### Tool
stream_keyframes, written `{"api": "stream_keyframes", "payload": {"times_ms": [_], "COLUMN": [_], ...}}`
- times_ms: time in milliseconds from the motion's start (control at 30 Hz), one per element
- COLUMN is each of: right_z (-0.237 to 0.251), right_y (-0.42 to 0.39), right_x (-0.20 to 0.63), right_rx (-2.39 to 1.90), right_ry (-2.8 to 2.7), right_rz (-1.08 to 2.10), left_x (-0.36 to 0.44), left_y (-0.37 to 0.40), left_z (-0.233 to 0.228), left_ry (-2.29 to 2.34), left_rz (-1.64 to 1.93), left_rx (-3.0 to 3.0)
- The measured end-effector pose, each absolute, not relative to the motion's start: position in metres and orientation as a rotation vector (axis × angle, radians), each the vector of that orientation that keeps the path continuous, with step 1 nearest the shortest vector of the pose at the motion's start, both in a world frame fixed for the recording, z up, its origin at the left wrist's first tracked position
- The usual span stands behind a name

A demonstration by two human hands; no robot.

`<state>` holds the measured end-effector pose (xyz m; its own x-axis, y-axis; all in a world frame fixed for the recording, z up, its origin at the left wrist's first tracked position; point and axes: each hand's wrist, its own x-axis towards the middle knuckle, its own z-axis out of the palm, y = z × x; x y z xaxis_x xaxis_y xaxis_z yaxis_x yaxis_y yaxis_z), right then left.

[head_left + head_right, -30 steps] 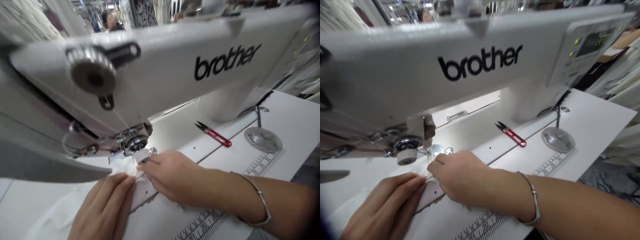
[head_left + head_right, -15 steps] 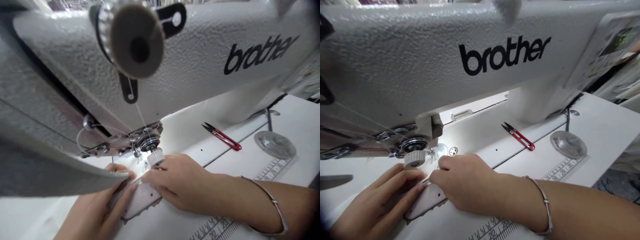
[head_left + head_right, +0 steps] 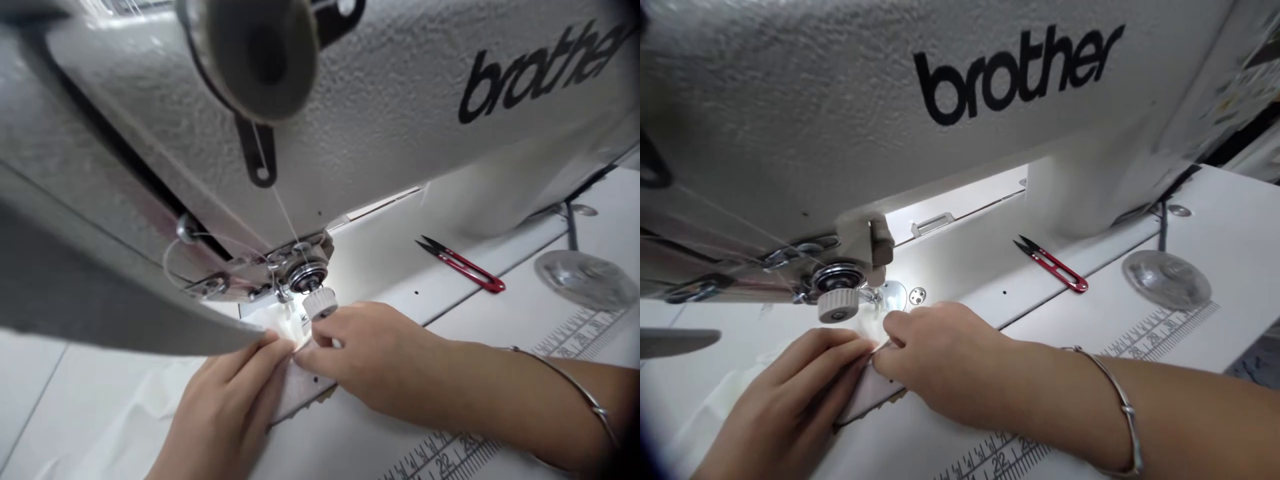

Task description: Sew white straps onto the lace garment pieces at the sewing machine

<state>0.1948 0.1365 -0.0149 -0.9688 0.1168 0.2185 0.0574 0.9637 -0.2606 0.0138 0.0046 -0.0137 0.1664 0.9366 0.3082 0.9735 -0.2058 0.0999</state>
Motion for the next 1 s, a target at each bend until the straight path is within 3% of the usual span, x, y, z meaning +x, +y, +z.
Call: {"api": "stream_keyframes", "payload": {"times_ms": [400,600,800,1000], "right_z": [-0.009,-0.014,-0.019,-0.022], "right_y": [0.153,0.149,0.143,0.145], "right_x": [0.195,0.188,0.188,0.189], "right_rx": [-0.367,-0.323,-0.256,-0.19], "right_ry": [-2.695,-2.756,-2.791,-2.754], "right_rz": [0.939,0.812,0.492,0.49], "left_x": [0.0,0.001,0.009,0.009], "left_y": [-0.003,0.0,0.003,0.003], "left_z": [-0.021,-0.018,-0.016,-0.019], "left_ry": [-1.802,-1.696,-1.796,-1.765], "left_rz": [-0.468,-0.44,-0.54,-0.534], "left_rx": [-2.393,-2.435,-2.421,-2.399]}}
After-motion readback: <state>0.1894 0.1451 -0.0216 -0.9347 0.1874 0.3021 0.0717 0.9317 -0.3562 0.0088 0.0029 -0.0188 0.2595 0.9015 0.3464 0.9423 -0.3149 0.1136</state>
